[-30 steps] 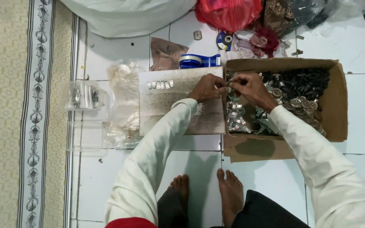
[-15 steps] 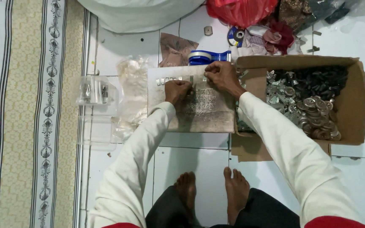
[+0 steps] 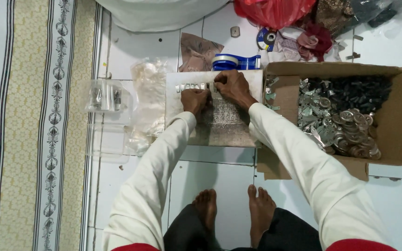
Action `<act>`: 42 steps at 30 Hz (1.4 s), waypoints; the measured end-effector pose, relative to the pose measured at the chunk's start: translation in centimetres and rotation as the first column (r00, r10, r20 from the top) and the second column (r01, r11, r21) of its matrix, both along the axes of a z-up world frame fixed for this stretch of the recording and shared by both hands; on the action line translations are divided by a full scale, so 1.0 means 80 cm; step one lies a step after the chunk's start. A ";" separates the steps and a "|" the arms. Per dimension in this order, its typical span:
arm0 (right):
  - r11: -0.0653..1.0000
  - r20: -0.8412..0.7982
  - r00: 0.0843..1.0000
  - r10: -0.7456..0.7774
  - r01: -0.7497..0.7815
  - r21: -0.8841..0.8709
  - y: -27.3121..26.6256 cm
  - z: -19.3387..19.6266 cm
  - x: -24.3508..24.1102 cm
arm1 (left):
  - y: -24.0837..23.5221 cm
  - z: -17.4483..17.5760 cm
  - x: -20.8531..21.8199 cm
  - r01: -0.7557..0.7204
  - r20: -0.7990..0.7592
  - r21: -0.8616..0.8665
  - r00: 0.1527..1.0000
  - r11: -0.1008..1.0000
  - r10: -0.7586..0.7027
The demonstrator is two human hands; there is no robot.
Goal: The person sits on the floor and sorts small metal parts from a cardboard box, placing them onto a white board. They also handle a small plastic bag containing similar parts.
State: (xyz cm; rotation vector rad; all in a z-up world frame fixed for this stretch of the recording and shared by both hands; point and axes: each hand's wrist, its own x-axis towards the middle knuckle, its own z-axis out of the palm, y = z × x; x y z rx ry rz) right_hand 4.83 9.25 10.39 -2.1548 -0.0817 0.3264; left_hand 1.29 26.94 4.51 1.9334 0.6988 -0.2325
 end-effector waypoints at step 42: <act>0.841 0.193 0.934 0.301 -0.164 -0.516 -0.293 -0.112 -0.106 | -0.332 -0.007 -0.021 0.626 -0.544 0.716 0.225 -0.307 -0.808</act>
